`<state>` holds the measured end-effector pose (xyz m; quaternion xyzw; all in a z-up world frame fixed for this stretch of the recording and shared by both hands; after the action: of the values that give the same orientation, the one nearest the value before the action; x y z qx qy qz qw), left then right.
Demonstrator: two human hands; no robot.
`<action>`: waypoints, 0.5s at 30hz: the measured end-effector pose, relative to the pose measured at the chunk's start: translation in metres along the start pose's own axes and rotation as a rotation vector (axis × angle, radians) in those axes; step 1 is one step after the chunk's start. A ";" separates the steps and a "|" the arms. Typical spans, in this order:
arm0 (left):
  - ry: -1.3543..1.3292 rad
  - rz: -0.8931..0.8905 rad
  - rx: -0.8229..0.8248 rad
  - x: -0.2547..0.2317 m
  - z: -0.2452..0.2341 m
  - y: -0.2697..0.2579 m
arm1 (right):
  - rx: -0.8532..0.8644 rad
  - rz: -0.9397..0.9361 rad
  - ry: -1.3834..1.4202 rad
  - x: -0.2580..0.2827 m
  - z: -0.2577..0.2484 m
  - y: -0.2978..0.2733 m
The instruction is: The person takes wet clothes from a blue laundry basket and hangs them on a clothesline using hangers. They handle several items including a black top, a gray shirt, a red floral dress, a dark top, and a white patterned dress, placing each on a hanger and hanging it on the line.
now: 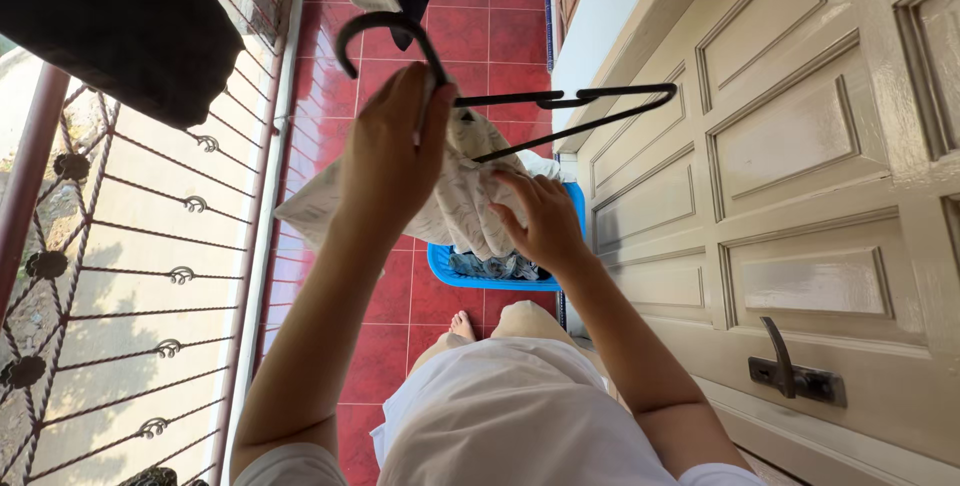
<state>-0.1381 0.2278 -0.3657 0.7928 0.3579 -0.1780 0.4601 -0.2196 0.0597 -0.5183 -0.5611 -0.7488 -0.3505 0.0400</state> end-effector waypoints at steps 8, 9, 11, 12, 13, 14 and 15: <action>0.199 0.002 0.119 0.004 -0.029 -0.024 | -0.174 -0.118 -0.015 -0.059 -0.122 0.003; 0.208 -0.009 0.090 0.002 -0.028 -0.026 | -0.205 -0.139 -0.040 -0.056 -0.134 0.005; 0.227 -0.030 0.030 -0.003 -0.027 -0.027 | -0.202 -0.363 -0.037 -0.030 -0.145 0.009; 0.179 -0.065 0.012 -0.003 -0.027 -0.027 | -0.199 -0.477 -0.035 -0.017 -0.150 0.012; 0.134 -0.103 -0.006 -0.003 -0.030 -0.028 | -0.209 -0.445 0.072 -0.017 -0.157 0.021; 0.089 -0.141 -0.025 -0.004 -0.032 -0.030 | -0.218 -0.412 0.179 -0.020 -0.161 0.033; 0.069 -0.177 -0.040 -0.004 -0.035 -0.033 | -0.223 -0.381 0.288 -0.024 -0.164 0.046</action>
<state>-0.1664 0.2666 -0.3649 0.7544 0.4459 -0.1832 0.4456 -0.2254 -0.0478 -0.3842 -0.3551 -0.7843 -0.5084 0.0174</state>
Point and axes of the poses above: each hand's wrist, its own y-axis towards the middle knuckle, its own z-axis out of the palm, x = y × z, the point moved 7 cm from there along y, towards the middle knuckle, and after that the axes turned 2 degrees about -y, right-handed, at the moved point
